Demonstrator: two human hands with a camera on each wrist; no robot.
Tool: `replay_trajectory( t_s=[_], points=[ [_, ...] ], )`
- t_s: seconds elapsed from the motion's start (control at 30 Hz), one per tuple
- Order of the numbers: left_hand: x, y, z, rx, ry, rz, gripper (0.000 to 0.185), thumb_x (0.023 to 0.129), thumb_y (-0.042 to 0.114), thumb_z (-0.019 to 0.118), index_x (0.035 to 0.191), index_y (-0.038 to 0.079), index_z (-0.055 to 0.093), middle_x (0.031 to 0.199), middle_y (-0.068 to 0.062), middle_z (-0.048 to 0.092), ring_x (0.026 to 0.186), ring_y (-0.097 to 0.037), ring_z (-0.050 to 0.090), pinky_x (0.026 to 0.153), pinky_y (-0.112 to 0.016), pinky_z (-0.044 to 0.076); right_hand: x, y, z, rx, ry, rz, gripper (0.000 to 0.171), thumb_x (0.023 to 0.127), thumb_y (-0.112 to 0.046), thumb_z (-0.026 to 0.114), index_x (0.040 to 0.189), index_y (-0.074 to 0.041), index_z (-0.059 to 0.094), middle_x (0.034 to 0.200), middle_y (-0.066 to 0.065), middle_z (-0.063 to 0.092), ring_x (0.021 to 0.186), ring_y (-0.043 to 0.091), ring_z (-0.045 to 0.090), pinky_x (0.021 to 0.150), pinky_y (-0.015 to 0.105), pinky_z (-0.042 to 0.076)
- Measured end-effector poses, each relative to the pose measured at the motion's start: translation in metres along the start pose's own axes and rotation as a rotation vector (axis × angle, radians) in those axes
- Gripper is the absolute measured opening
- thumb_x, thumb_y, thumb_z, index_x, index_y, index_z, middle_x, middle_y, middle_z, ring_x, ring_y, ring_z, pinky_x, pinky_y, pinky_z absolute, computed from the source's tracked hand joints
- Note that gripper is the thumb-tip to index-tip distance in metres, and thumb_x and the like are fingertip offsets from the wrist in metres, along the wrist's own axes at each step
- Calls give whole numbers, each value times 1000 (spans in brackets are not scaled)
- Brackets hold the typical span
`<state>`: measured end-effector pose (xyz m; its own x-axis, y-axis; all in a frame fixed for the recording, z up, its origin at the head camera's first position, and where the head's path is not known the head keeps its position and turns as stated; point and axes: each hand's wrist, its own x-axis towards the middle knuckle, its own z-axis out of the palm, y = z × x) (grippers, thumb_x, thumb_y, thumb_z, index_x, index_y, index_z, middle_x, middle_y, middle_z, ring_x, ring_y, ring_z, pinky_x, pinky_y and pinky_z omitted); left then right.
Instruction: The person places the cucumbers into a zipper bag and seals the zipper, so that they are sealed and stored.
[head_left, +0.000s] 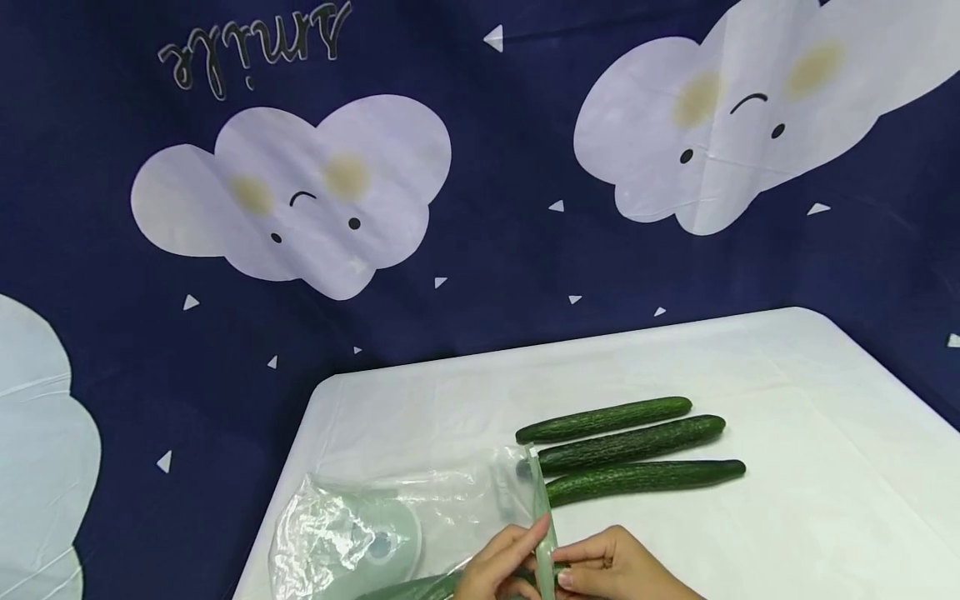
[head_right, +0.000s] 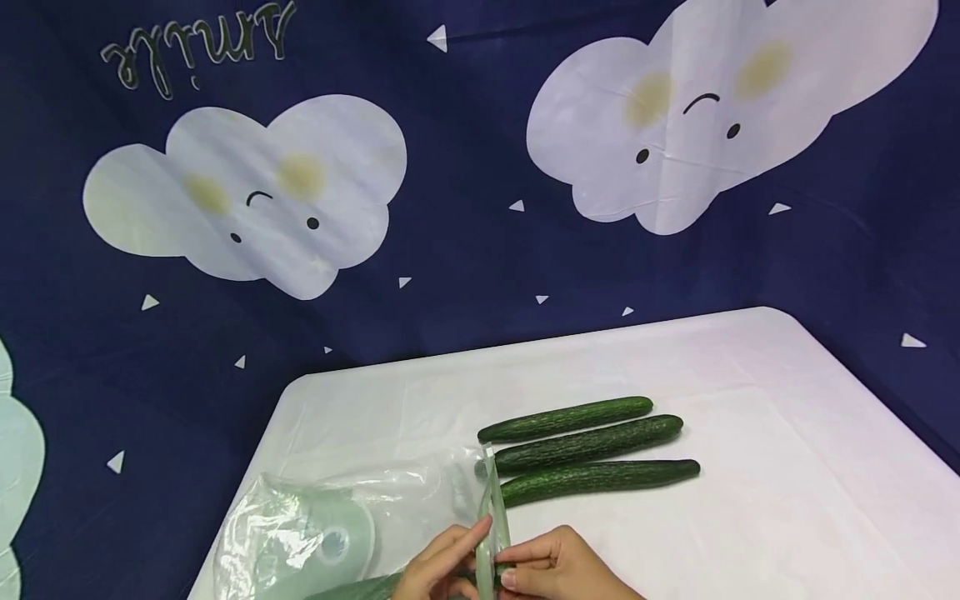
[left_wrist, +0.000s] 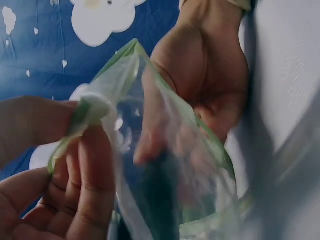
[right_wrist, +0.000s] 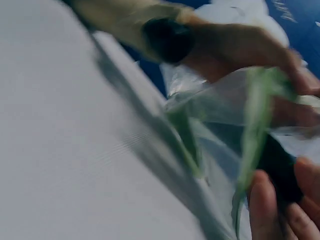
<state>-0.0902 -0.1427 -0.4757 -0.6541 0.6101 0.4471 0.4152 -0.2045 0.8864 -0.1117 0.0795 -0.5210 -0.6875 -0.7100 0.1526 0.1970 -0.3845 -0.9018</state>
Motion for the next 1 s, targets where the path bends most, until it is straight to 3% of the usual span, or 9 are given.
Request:
replay_trajectory(
  t_s=[0.1, 0.2, 0.43, 0.5, 0.6, 0.77, 1.0],
  points=[
    [0, 1, 5, 66, 2, -8, 62, 92, 2, 57, 146, 0, 27, 112, -15, 46, 95, -8, 52, 61, -24, 54, 1, 6, 5, 2, -46, -51, 27, 96, 4, 46, 119, 13, 57, 103, 25, 63, 89, 22, 65, 71, 28, 53],
    [-1, 0, 6, 134, 10, 10, 64, 91, 1, 59, 146, -1, 27, 113, -13, 47, 94, -7, 52, 57, -23, 54, 2, 10, 9, 32, -41, -46, 27, 96, 4, 44, 118, 13, 58, 101, 26, 63, 87, 21, 65, 69, 26, 53],
    [-2, -4, 10, 123, 1, 48, 60, 91, -4, 55, 145, -3, 27, 112, -17, 48, 90, -11, 52, 59, -25, 54, 3, 11, 10, 14, 46, 14, 27, 95, 1, 48, 118, 11, 59, 104, 23, 64, 92, 24, 64, 72, 27, 53],
    [0, -6, 10, 153, 2, 52, 60, 92, -2, 55, 145, -3, 27, 112, -17, 48, 90, -12, 53, 60, -24, 54, 2, 11, 9, -28, 70, 39, 27, 95, -1, 50, 117, 10, 60, 102, 21, 65, 90, 24, 65, 71, 27, 53],
    [-2, -7, 7, 122, 34, 13, 64, 90, -1, 59, 145, -1, 27, 113, -21, 47, 91, -13, 54, 61, -26, 55, -2, 11, 9, -132, 91, 45, 26, 93, -4, 55, 114, 10, 62, 98, 16, 68, 87, 23, 66, 69, 30, 54],
    [-14, -10, 1, 140, 100, -15, 70, 85, -5, 65, 145, -4, 28, 115, -21, 46, 90, -12, 54, 59, -28, 55, -5, 10, 8, -323, 106, 6, 27, 89, -8, 64, 112, 6, 65, 93, 7, 70, 82, 21, 67, 66, 37, 55],
    [-35, -13, -2, 295, 145, -89, 66, 88, -2, 61, 146, 0, 29, 120, -11, 48, 89, -8, 54, 61, -24, 54, -4, 11, 10, -352, 78, 14, 27, 88, -10, 65, 111, 4, 67, 92, 6, 70, 81, 18, 67, 66, 36, 55]
  ],
)
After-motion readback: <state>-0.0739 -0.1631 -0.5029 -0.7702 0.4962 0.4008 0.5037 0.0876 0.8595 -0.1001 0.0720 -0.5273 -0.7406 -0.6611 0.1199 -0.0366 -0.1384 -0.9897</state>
